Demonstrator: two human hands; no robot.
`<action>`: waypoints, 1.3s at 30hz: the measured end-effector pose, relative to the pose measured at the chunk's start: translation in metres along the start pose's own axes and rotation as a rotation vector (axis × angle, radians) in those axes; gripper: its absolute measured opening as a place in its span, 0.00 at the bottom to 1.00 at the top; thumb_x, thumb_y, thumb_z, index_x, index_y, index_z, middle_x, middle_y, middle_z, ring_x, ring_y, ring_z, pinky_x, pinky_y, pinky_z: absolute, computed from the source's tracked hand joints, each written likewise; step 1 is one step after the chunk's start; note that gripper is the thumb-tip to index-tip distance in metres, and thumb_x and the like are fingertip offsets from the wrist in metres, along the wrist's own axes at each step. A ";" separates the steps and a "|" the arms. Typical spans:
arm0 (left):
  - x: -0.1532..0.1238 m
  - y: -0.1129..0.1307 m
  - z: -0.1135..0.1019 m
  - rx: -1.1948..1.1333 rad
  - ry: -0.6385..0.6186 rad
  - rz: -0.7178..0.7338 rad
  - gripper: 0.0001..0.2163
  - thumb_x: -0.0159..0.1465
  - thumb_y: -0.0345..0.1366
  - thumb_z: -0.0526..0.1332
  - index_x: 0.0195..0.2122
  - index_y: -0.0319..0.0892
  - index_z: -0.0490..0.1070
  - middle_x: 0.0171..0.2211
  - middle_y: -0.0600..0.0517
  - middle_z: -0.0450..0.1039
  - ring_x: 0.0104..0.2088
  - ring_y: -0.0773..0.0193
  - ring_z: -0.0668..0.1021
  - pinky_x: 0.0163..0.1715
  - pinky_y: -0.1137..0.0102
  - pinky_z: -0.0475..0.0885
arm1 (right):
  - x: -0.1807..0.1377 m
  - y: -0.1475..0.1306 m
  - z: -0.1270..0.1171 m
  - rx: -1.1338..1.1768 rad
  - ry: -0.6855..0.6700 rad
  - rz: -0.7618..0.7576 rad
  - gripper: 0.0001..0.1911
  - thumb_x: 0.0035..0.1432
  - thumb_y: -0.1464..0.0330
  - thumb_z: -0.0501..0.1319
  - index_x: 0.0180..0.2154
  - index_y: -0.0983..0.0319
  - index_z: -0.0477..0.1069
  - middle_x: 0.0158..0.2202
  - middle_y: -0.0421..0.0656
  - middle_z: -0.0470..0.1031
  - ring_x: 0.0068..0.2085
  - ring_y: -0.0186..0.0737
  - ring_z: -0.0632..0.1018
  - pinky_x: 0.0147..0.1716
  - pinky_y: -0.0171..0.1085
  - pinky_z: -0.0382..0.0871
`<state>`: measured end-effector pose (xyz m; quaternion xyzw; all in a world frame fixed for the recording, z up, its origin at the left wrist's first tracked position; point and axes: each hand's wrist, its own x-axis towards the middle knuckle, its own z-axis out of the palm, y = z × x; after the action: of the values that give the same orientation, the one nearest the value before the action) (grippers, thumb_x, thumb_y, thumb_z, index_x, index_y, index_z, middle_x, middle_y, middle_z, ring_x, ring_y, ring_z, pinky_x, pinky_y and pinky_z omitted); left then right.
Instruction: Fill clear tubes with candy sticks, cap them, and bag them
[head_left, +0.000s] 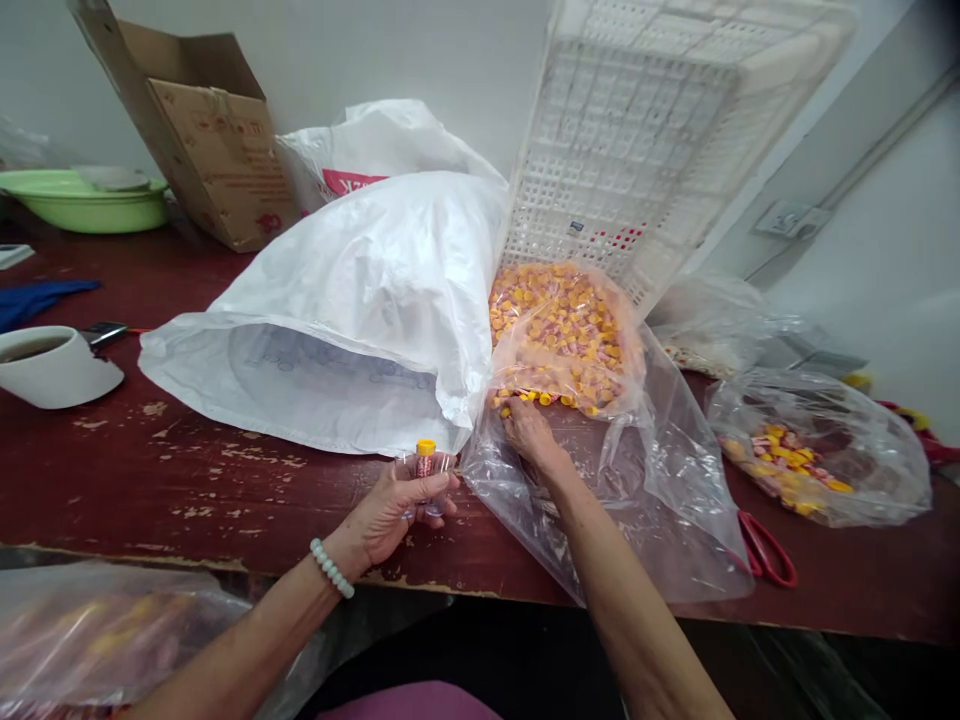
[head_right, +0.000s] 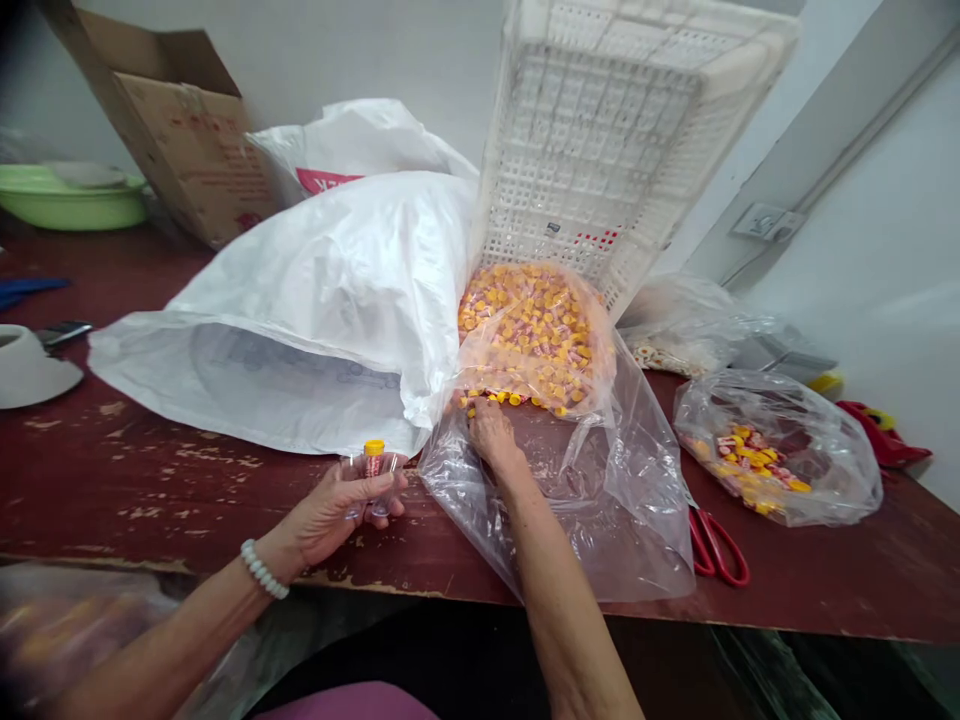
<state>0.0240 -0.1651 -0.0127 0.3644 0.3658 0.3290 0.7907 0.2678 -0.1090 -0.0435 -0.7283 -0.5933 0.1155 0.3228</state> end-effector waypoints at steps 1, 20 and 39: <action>0.000 -0.001 0.001 0.042 0.012 0.019 0.17 0.51 0.37 0.69 0.41 0.38 0.71 0.34 0.49 0.74 0.27 0.65 0.78 0.20 0.76 0.69 | -0.003 -0.001 -0.004 0.018 0.023 0.020 0.08 0.54 0.70 0.56 0.37 0.62 0.70 0.37 0.51 0.74 0.38 0.45 0.75 0.41 0.41 0.67; -0.013 -0.001 0.028 0.067 -0.147 0.140 0.10 0.50 0.33 0.69 0.29 0.37 0.70 0.26 0.54 0.67 0.27 0.71 0.70 0.28 0.76 0.67 | -0.122 -0.079 -0.047 0.148 -0.006 -0.537 0.23 0.51 0.59 0.65 0.47 0.59 0.63 0.51 0.49 0.68 0.52 0.48 0.69 0.50 0.47 0.64; 0.005 -0.006 0.022 -0.214 -0.175 0.025 0.07 0.51 0.29 0.69 0.29 0.35 0.72 0.25 0.52 0.72 0.25 0.67 0.75 0.29 0.72 0.72 | -0.112 -0.087 -0.024 0.096 -0.033 -0.485 0.22 0.39 0.67 0.66 0.40 0.61 0.65 0.35 0.43 0.70 0.36 0.42 0.71 0.37 0.40 0.66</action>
<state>0.0456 -0.1719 -0.0089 0.3096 0.2537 0.3428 0.8499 0.1817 -0.2149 0.0036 -0.5465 -0.7497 0.0745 0.3656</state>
